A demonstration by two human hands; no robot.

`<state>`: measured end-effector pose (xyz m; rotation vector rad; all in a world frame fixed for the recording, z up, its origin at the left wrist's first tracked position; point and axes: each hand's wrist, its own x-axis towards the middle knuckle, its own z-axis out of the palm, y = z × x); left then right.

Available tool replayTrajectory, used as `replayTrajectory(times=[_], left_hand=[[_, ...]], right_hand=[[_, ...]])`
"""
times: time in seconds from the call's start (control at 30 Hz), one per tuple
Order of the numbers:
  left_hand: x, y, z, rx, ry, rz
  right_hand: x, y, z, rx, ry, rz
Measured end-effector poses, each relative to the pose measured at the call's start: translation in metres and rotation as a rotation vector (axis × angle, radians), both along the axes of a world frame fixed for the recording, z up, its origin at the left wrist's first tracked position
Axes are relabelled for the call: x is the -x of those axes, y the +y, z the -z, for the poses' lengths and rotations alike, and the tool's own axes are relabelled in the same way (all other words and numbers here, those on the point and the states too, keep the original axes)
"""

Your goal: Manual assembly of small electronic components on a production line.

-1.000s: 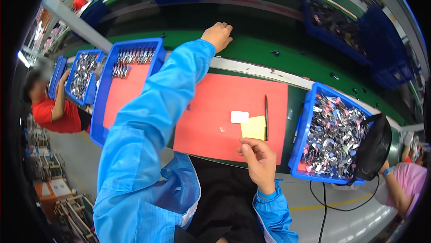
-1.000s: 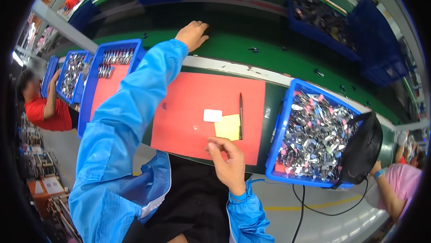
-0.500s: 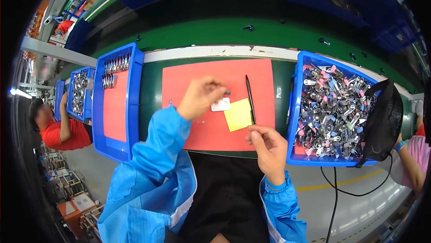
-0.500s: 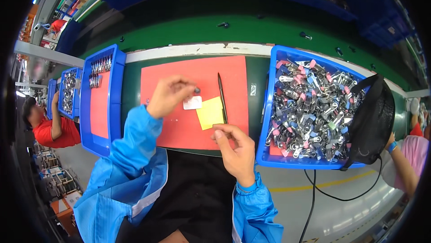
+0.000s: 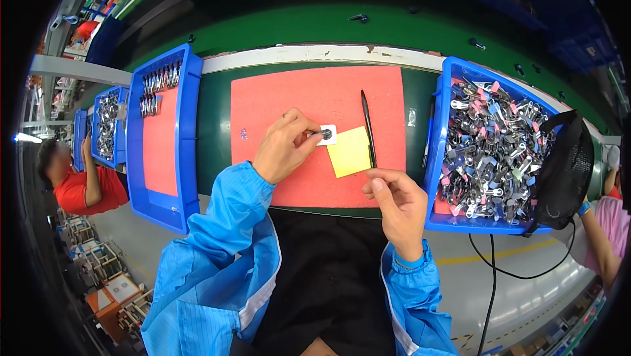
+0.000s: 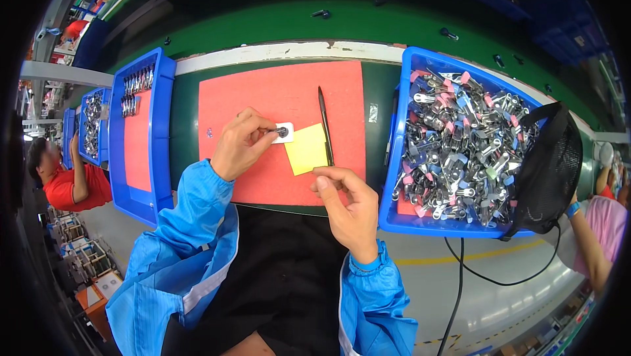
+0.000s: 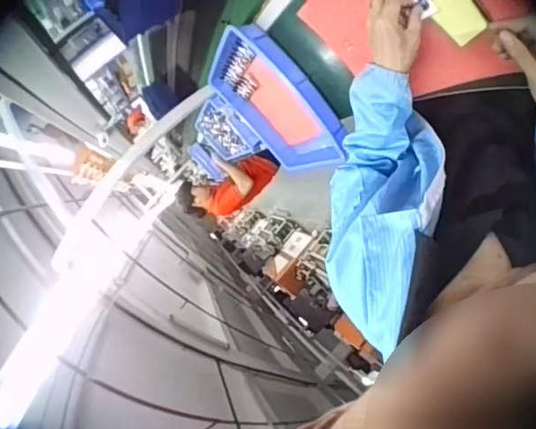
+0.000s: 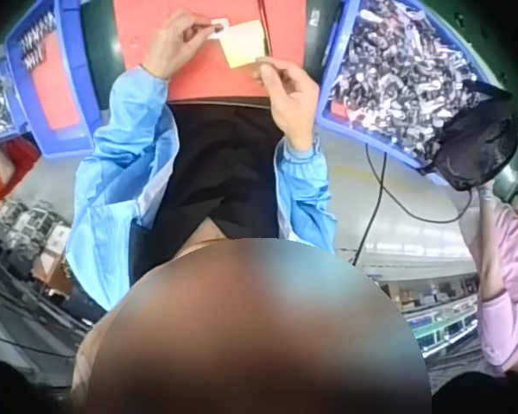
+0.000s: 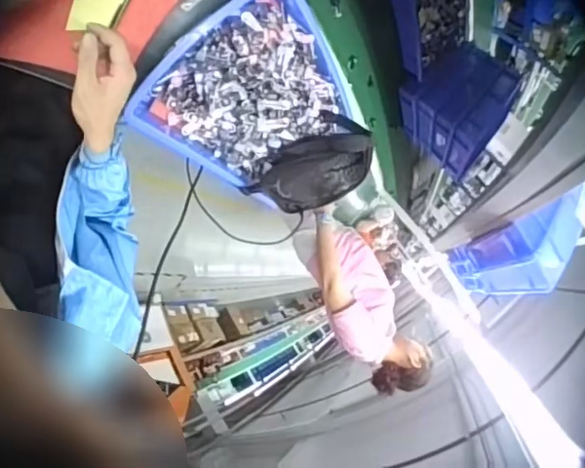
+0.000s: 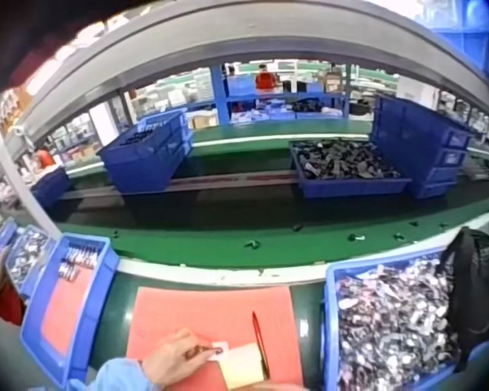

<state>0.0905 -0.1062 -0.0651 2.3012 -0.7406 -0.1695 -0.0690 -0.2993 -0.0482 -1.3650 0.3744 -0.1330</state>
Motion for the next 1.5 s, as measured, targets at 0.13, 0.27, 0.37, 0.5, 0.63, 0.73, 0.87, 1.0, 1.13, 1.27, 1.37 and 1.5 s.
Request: replayTrajectory(times=[0.13,0.27,0.37,0.5,0.63,0.73,0.87,1.0,1.13,1.27,1.37,1.5], left_hand=[[0.001,-0.001,-0.007,-0.028,-0.181,0.102],[0.002,-0.001,-0.005,-0.035,-0.306,0.228],[-0.004,-0.005,-0.001,-0.026,-0.368,0.278],[-0.010,-0.013,-0.014,-0.243,-0.206,0.288],[-0.018,-0.017,-0.011,-0.355,-0.279,0.401],[-0.013,-0.017,-0.004,-0.408,-0.420,0.424],[-0.012,-0.014,-0.008,-0.416,-0.480,0.434],[-0.013,-0.009,-0.014,-0.390,-0.394,0.390],[-0.013,-0.010,-0.048,-0.156,0.252,0.307],[0.000,0.004,-0.035,0.209,0.573,0.444],[0.013,0.005,-0.029,0.503,0.675,0.374],[0.042,-0.034,-0.050,0.985,0.779,0.135]], right_hand=[[0.006,-0.005,-0.009,0.020,0.003,0.039],[0.014,-0.021,-0.033,0.099,-0.013,0.113],[0.022,-0.043,-0.048,0.224,-0.040,0.213],[0.027,-0.088,-0.055,0.547,-0.057,0.460],[0.022,-0.123,-0.045,0.946,0.083,0.420],[0.016,-0.130,-0.045,1.108,0.258,0.205],[0.005,-0.134,-0.047,1.391,0.232,0.034],[0.004,-0.140,-0.047,1.427,0.123,-0.052],[0.004,-0.129,-0.049,1.390,0.274,-0.023],[0.000,-0.123,-0.045,1.318,0.391,0.037],[0.019,-0.106,-0.060,0.686,0.239,0.334],[0.025,-0.039,-0.067,-0.058,-0.069,0.208]])
